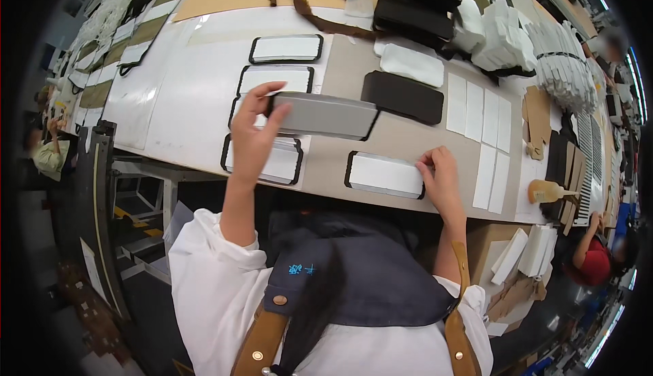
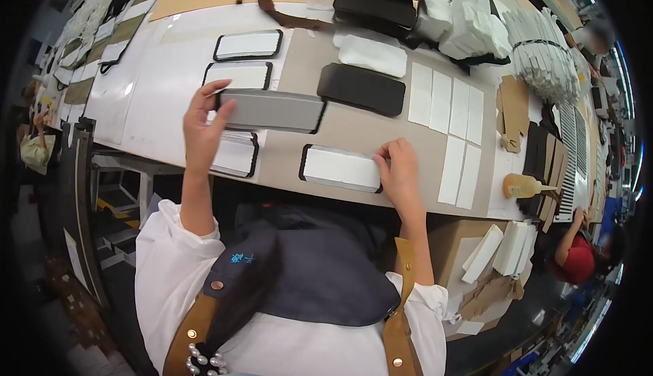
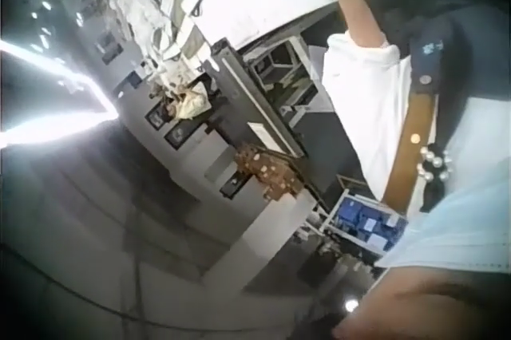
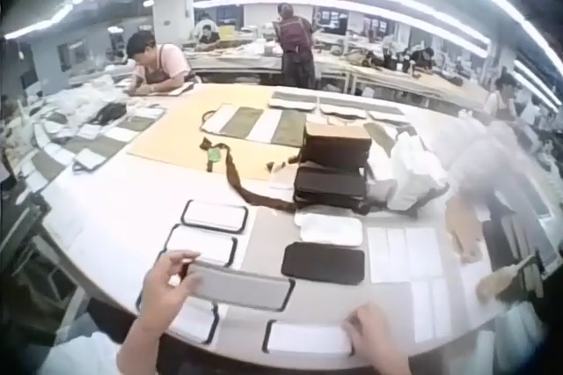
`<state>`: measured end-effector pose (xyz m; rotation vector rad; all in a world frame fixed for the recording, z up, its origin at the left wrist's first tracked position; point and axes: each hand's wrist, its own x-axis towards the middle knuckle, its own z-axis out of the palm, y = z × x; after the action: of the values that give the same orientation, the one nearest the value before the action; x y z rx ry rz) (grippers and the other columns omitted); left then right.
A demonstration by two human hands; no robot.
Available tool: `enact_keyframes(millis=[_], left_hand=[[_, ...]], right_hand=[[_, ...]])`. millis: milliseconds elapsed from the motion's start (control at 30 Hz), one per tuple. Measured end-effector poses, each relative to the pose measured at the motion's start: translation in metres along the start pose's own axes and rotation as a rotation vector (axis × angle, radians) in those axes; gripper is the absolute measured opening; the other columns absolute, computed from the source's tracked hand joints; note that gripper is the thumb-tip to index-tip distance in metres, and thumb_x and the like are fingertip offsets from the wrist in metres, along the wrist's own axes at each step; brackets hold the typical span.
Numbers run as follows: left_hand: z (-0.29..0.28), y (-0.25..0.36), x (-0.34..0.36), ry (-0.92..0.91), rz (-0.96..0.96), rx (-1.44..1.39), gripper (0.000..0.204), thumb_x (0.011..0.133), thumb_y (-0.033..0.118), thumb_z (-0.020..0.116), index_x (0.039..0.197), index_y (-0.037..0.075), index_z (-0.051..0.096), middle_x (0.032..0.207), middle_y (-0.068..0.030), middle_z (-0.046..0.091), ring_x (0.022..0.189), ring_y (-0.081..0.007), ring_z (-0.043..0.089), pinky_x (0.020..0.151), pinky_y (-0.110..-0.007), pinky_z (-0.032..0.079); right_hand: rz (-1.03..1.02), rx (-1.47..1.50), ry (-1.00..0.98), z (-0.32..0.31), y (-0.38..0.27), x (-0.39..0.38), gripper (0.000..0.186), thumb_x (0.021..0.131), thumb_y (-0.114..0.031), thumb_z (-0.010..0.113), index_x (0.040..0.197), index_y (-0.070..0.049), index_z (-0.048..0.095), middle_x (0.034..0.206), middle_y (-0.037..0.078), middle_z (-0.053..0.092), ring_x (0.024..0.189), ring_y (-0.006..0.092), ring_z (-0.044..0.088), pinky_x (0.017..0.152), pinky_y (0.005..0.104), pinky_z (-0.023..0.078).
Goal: Apply protective film and glue to leather or synthetic wallet/phone case components.
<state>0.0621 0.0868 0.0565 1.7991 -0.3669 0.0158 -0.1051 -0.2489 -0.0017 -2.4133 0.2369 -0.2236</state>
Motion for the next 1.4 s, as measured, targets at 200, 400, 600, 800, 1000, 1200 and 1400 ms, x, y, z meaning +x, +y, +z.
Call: enact_keyframes(millis=[200, 400, 600, 800, 1000, 1200, 1400], left_hand=[[-0.100, -0.025, -0.023, 0.095, -0.267, -0.229, 0.038, 0.101, 0.009, 0.069, 0.137, 0.001, 0.060, 0.103, -0.0044, 0.075, 0.095, -0.0063, 0.065, 0.088, -0.021, 0.048], [-0.105, -0.058, -0.045, -0.001, -0.471, -0.086, 0.036, 0.099, 0.007, 0.068, 0.133, 0.000, 0.062, 0.091, -0.0017, 0.073, 0.081, -0.0040, 0.059, 0.077, -0.020, 0.045], [-0.100, -0.068, -0.054, 0.073, -0.431, 0.101, 0.035, 0.097, 0.007, 0.070, 0.131, 0.002, 0.064, 0.082, 0.0032, 0.064, 0.073, -0.0052, 0.052, 0.070, -0.022, 0.043], [-0.093, -0.097, -0.059, 0.257, -0.296, 0.349, 0.037, 0.096, 0.009, 0.071, 0.132, 0.003, 0.064, 0.082, 0.0008, 0.057, 0.071, -0.0096, 0.051, 0.070, -0.025, 0.047], [-0.089, -0.100, -0.064, 0.323, -0.262, 0.329, 0.036, 0.096, 0.009, 0.070, 0.131, 0.004, 0.066, 0.080, 0.0014, 0.056, 0.069, -0.0093, 0.050, 0.069, -0.026, 0.047], [-0.090, -0.103, -0.064, 0.305, -0.263, 0.356, 0.035, 0.096, 0.008, 0.070, 0.130, 0.004, 0.066, 0.080, 0.0019, 0.055, 0.069, -0.0089, 0.049, 0.068, -0.025, 0.046], [-0.096, -0.105, -0.062, 0.285, -0.268, 0.285, 0.035, 0.098, 0.007, 0.068, 0.133, 0.005, 0.066, 0.082, 0.0027, 0.056, 0.071, -0.0077, 0.050, 0.070, -0.024, 0.046]], right_hand=[[-0.103, 0.039, 0.023, 0.002, 0.000, 0.001, 0.016, 0.090, 0.000, 0.071, 0.099, 0.000, 0.058, 0.090, 0.014, 0.059, 0.085, 0.0321, 0.058, 0.079, 0.0400, 0.049], [0.196, 0.240, -0.106, -0.008, -0.013, 0.005, 0.018, 0.097, -0.008, 0.072, 0.109, 0.001, 0.062, 0.086, 0.008, 0.065, 0.074, 0.0160, 0.056, 0.071, 0.0297, 0.048], [0.224, 0.345, -0.304, -0.024, -0.035, 0.030, 0.011, 0.096, -0.007, 0.072, 0.102, 0.001, 0.067, 0.084, -0.001, 0.064, 0.077, 0.0057, 0.055, 0.071, 0.0243, 0.045], [0.045, 0.763, -0.169, 0.048, -0.098, 0.099, 0.012, 0.100, -0.009, 0.071, 0.103, 0.002, 0.068, 0.093, -0.002, 0.067, 0.086, 0.0049, 0.060, 0.079, 0.0217, 0.048], [-0.040, 0.813, -0.300, 0.133, -0.138, 0.147, 0.015, 0.098, -0.013, 0.073, 0.104, 0.001, 0.070, 0.089, -0.001, 0.070, 0.083, 0.0074, 0.062, 0.078, 0.0239, 0.048], [-0.366, 0.185, -0.009, 0.163, -0.149, 0.143, 0.025, 0.091, -0.011, 0.078, 0.112, -0.003, 0.068, 0.110, 0.012, 0.065, 0.103, 0.0288, 0.064, 0.090, 0.0386, 0.052], [-0.347, 0.188, -0.062, 0.115, -0.114, 0.112, 0.027, 0.087, -0.009, 0.079, 0.112, -0.005, 0.068, 0.113, 0.013, 0.060, 0.109, 0.0335, 0.058, 0.094, 0.0418, 0.048]])
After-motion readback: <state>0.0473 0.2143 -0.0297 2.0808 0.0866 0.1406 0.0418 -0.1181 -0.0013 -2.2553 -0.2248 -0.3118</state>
